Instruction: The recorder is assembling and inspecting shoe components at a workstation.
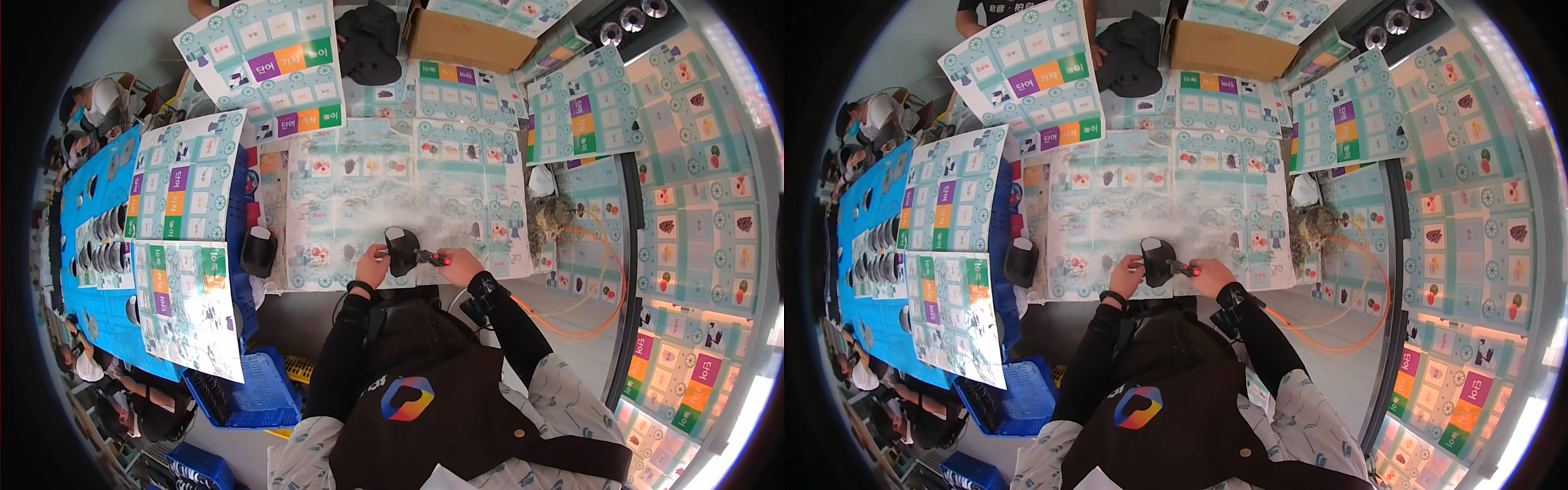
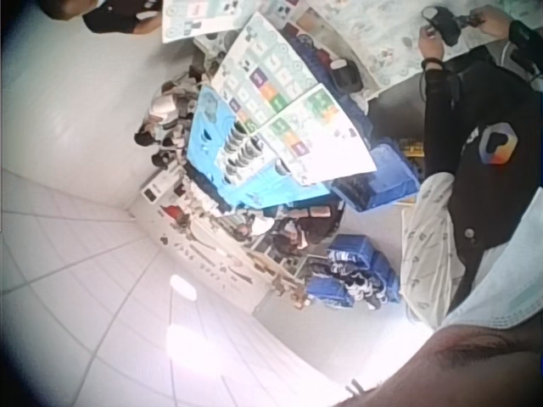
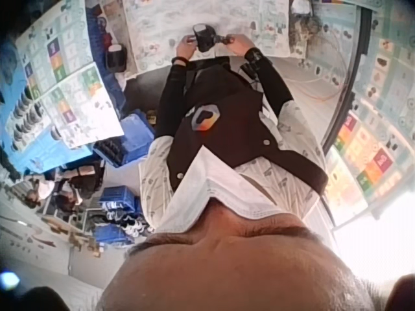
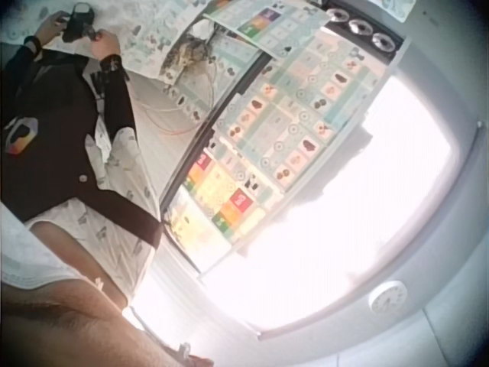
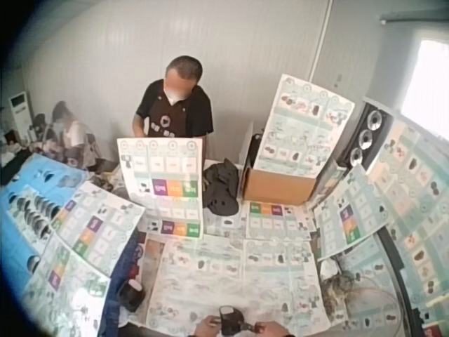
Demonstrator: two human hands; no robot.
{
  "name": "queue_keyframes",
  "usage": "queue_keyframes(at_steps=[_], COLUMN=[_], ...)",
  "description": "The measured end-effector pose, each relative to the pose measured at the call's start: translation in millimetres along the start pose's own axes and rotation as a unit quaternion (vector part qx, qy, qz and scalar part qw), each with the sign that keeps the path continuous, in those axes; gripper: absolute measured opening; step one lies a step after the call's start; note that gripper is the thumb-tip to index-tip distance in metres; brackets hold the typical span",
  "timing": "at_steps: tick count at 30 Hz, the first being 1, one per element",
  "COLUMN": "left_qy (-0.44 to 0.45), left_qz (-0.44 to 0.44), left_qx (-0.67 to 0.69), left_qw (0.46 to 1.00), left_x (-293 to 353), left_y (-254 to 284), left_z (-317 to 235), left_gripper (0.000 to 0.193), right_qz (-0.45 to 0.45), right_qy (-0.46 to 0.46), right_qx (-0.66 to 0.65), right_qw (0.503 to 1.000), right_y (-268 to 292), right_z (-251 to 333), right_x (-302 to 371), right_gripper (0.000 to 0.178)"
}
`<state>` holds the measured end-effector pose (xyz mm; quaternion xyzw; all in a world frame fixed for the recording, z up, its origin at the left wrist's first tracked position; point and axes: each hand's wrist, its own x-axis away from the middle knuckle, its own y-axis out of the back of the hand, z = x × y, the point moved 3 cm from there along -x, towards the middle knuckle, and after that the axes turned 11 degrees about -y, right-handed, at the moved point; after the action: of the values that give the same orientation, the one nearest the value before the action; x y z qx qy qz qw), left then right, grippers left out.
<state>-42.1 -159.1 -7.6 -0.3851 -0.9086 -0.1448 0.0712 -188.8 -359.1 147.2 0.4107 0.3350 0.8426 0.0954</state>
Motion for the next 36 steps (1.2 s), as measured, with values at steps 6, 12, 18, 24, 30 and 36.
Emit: queue_keyframes(at_steps=[6,12,18,24,30,36], left_qy=[0.025,0.035,0.045,0.054,0.066,0.086], left_qz=[-0.001,0.010,0.015,0.023,0.017,0.009], left_qx=[0.033,0.042,0.056,0.061,0.076,0.093], left_qw=[0.999,0.998,0.997,0.996,0.995,0.992], left_x=[-3.8,-2.2,-2.2,-3.4,-6.0,-3.3], left_y=[-1.2,0.1,1.9,2.2,1.8,2.3], left_z=[-5.2,-9.3,-10.9,-4.3,4.5,8.5], left_gripper=[0.034,0.035,0.036,0.035,0.034,0.034], right_qz=[-0.078,-0.072,-0.084,-0.006,-0.032,-0.019], right_qy=[-0.003,-0.002,-0.021,-0.029,0.017,-0.013], right_qx=[-0.076,-0.035,-0.085,-0.032,-0.108,-0.072], right_qw=[0.994,0.997,0.993,0.999,0.993,0.997], right_y=[10.2,3.8,9.6,5.1,5.2,3.0], right_z=[11.9,-1.9,9.0,-3.9,8.6,11.9], right_x=[-9.4,-2.9,-3.1,9.3,3.8,-1.2], right_gripper=[0.028,0.027,0.028,0.039,0.033,0.035])
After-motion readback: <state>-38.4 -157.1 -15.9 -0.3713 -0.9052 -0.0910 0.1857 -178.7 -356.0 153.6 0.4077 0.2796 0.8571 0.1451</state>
